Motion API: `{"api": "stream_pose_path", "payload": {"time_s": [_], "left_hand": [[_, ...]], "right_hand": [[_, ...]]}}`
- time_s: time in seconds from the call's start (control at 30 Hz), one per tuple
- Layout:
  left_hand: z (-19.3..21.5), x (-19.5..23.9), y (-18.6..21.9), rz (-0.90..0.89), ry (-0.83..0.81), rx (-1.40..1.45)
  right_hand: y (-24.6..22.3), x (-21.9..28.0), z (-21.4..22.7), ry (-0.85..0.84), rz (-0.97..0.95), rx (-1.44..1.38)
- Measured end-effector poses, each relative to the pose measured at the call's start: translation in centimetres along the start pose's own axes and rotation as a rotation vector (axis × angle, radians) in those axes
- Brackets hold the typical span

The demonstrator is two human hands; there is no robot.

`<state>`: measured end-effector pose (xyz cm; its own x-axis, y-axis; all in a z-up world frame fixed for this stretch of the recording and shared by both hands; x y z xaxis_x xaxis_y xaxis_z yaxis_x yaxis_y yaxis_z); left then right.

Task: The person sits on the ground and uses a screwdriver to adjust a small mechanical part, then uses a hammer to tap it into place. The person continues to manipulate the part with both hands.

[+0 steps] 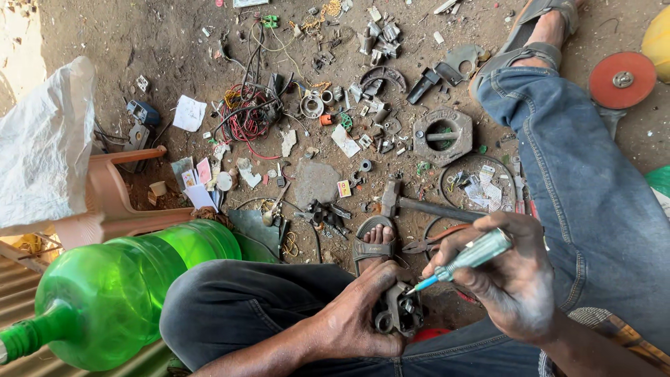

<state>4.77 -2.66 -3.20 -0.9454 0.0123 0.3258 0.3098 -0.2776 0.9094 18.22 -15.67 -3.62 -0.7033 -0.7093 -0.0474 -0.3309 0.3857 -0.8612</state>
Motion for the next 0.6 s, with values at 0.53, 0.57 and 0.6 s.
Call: {"api": "stream_pose_path", "payload": {"time_s": [0.53,0.57,0.6], "left_hand": [[-0.8,-0.1,0.5,0.008,-0.077,0.027],[-0.8,0.0,0.6,-0.016,-0.079,0.014],[-0.8,0.0,0.6,-0.026,-0.079,0.016]], "right_hand": [[1.0,-0.1,-0.2,-0.036,-0.112,-0.171],[0.9,0.2,-0.2,-0.055,-0.092,-0.175],[0.8,0.5,-0.3,-0.074,-0.071,-0.179]]}}
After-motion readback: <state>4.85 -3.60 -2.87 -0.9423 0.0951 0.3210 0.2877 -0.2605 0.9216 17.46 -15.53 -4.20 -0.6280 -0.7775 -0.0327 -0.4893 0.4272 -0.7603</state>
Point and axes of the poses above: each hand's wrist, its own x-axis away from the middle knuckle, its own z-axis out of the back of the hand, y = z × x, the point moved 8 cm from there along -x, towards the middle knuckle, and after that the axes turned 6 degrees about y, right-handed, at the moved point
